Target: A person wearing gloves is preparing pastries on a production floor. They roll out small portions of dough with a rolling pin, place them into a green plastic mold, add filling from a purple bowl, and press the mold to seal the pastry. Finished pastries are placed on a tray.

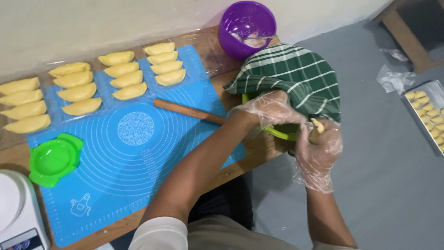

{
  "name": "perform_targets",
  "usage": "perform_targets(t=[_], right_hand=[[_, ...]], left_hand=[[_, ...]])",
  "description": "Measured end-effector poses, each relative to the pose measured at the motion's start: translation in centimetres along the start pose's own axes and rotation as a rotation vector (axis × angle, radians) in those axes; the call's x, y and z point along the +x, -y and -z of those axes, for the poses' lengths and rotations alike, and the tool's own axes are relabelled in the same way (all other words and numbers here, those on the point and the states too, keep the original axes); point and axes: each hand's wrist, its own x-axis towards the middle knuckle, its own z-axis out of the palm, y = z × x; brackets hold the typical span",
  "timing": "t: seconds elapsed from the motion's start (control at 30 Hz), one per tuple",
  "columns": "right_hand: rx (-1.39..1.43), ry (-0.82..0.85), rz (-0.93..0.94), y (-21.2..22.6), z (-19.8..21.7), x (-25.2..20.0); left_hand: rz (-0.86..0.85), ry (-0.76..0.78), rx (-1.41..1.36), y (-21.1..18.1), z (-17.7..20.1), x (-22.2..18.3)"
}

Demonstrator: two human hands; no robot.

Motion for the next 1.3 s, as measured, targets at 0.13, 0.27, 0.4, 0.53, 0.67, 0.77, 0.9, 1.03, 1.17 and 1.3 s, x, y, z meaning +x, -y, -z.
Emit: perform_targets(t=[0.13,0.27,0.4,0.53,0.67,0.77,0.9,1.03,1.17,1.3], right_hand=[[0.029,-0.038,-0.043,0.9,0.5,0.1],[-0.048,-0.153,-0.048,1.3,-0.1,-0.6],[-0.168,-0.298,0.029,-1.2,-1.6,-1.1],[-0.412,-0.288,0.098,-5.5,-3.5,-3.4],[-0.288,-0.280,0.059,-4.9,-3.0,-4.6],[-0.185,-0.154,0.053,-1.5,-1.2,-2.6],[-0.132,0.173,0.054,5.2,1.9,2.3],[-0.272,0.119,0.155,2.8,-0.6,1.8],[-0.069,0.014,0.152,3.2,-0.1,2.2],[-0.119,-0.133,0.222,4.0,0.2,2.0]], left_hand=[[0.238,0.055,-0.610,-5.6,2.2,-0.7],[0.476,0.096,-1.386,-7.8,2.9,-1.4],[0.425,0.146,-1.596,-8.0,3.8,-4.7],[0.459,0.092,-1.578,-5.9,3.5,-7.1],[0.655,-0.095,-1.290,-5.2,5.7,-8.2],[0.722,-0.150,-1.170,-5.7,8.1,-8.0],[0.726,-0.171,-0.992,-5.5,8.8,-6.9],[0.727,-0.102,-0.875,-4.7,7.7,-7.0],[0.023,-0.184,-0.269,-3.8,6.9,-8.6],[-0.227,-0.101,0.149,-5.7,8.8,-8.6]])
